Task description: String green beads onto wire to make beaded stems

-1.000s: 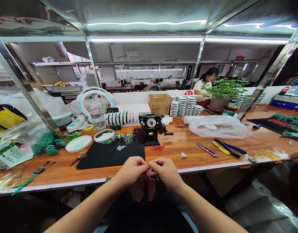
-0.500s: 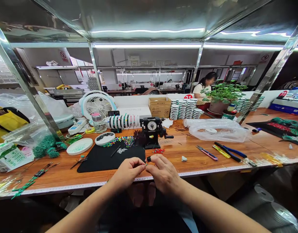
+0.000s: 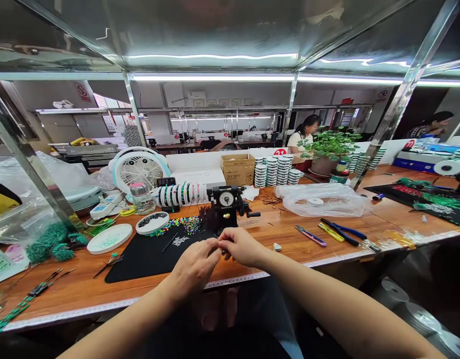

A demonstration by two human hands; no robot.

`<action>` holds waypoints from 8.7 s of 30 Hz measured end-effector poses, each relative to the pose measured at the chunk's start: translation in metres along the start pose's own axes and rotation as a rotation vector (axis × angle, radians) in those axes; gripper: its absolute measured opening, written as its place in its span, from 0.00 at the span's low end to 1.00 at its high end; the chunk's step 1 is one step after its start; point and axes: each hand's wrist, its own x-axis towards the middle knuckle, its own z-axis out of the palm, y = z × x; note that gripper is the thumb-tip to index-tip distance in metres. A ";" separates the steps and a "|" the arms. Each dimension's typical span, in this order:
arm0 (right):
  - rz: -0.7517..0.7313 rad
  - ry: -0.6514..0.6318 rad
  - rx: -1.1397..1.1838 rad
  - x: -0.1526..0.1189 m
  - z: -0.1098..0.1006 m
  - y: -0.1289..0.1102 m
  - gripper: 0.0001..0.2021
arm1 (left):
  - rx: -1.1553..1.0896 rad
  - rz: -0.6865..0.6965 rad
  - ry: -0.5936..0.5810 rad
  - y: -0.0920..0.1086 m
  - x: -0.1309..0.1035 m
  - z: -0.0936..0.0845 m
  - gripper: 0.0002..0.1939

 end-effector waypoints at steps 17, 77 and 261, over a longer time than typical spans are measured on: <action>-0.106 0.223 0.060 -0.046 0.038 0.005 0.10 | -1.213 -0.799 0.281 0.017 -0.003 -0.003 0.07; -0.546 0.357 -0.526 -0.039 0.051 0.003 0.11 | -0.680 -0.515 0.290 0.008 -0.020 -0.004 0.07; -0.208 0.289 -0.163 -0.028 0.025 0.022 0.09 | -0.584 -0.688 0.300 0.005 -0.003 0.014 0.12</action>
